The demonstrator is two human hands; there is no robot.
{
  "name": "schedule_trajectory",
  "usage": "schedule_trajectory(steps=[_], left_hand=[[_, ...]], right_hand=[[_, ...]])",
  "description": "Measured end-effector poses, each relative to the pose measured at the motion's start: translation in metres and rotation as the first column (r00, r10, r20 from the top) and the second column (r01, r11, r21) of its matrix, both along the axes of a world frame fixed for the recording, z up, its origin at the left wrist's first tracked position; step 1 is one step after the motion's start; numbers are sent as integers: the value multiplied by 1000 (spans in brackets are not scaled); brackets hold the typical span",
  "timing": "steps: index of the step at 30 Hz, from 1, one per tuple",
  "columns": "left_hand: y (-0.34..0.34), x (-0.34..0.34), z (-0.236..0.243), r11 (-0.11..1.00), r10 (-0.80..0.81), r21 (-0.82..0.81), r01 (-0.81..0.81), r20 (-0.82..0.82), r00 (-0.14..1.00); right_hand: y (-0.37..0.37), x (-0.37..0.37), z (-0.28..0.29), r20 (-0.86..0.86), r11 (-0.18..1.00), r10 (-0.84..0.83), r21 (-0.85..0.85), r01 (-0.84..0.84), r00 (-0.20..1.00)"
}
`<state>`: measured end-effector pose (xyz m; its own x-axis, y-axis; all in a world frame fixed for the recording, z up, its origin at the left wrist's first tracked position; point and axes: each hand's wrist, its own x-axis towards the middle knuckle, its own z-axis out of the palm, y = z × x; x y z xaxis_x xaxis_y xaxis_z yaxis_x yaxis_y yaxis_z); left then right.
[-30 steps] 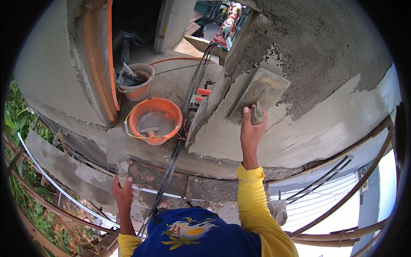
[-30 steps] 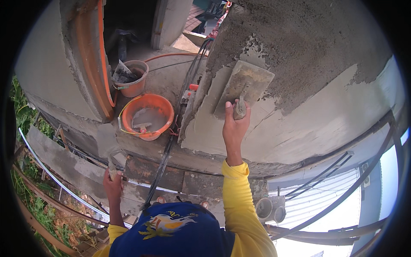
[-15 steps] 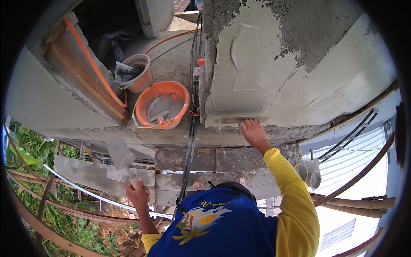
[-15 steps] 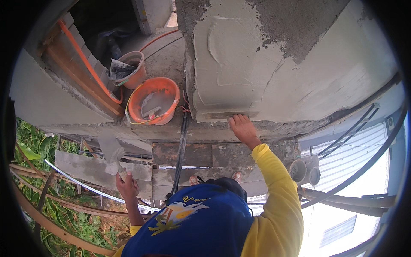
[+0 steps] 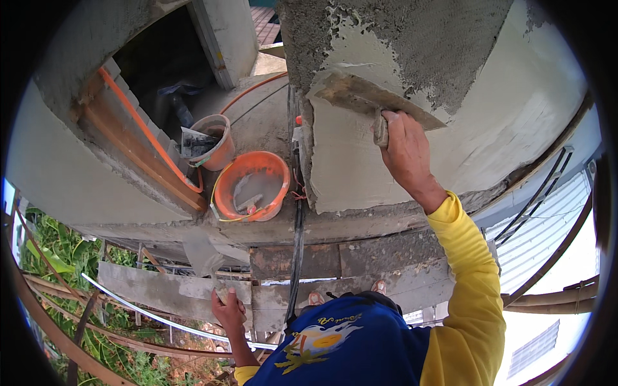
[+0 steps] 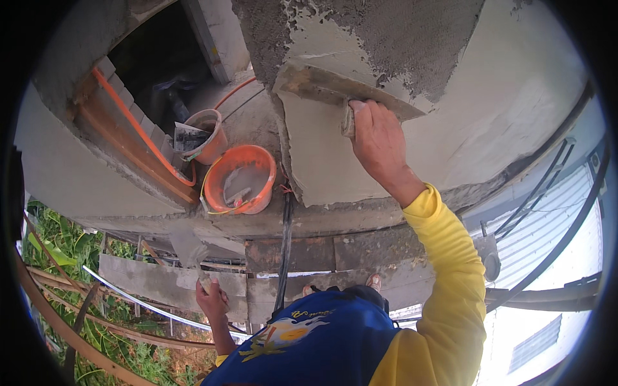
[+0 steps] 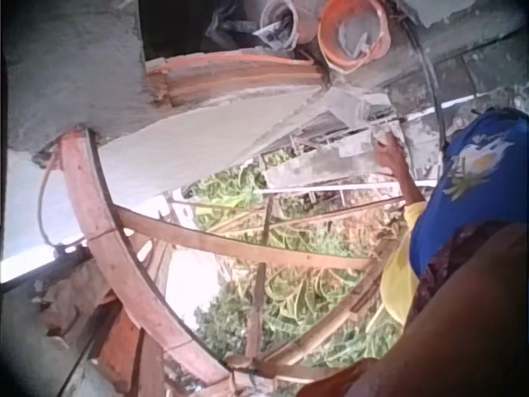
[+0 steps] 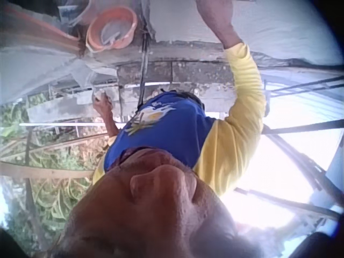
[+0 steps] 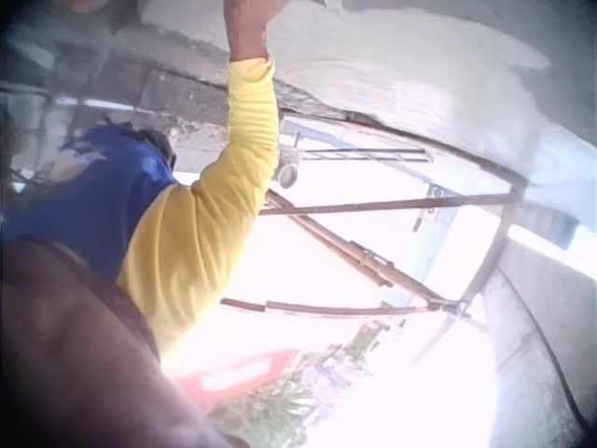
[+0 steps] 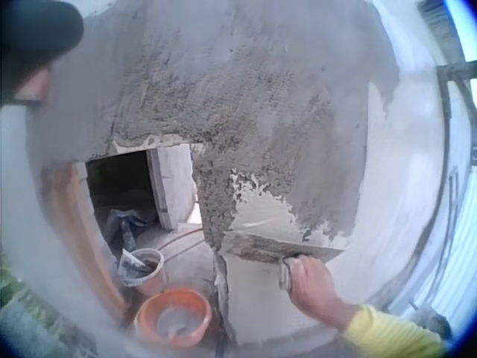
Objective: The person scoops cement from a bucket with a hand trowel and applies it to a concrete wall, smoothing it with a trowel. The person repeatedly scoops and spreads the cement across the wall surface.
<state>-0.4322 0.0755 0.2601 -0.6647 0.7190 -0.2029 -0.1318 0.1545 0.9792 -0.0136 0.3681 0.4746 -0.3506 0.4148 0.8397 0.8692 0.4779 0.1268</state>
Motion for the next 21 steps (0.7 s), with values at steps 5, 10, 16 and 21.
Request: schedule_trajectory(steps=[5, 10, 16, 21], left_hand=[[7, 8, 4, 999, -26, 27, 27, -24, 999], [10, 15, -5, 999, -27, 29, 29, -82, 996], [29, 42, 15, 995, -79, 50, 82, -70, 994], [7, 59, 9, 1000, -7, 27, 10, -121, 993]], right_hand=[[5, 37, 102, -477, 987, -151, -31, 155, 866], [-14, 72, 55, -912, 994, 7, -38, -102, 409], [6, 43, -100, -819, 926, -51, -253, -280, 572], [15, 143, -96, -968, 994, -56, -76, -74, 243]])
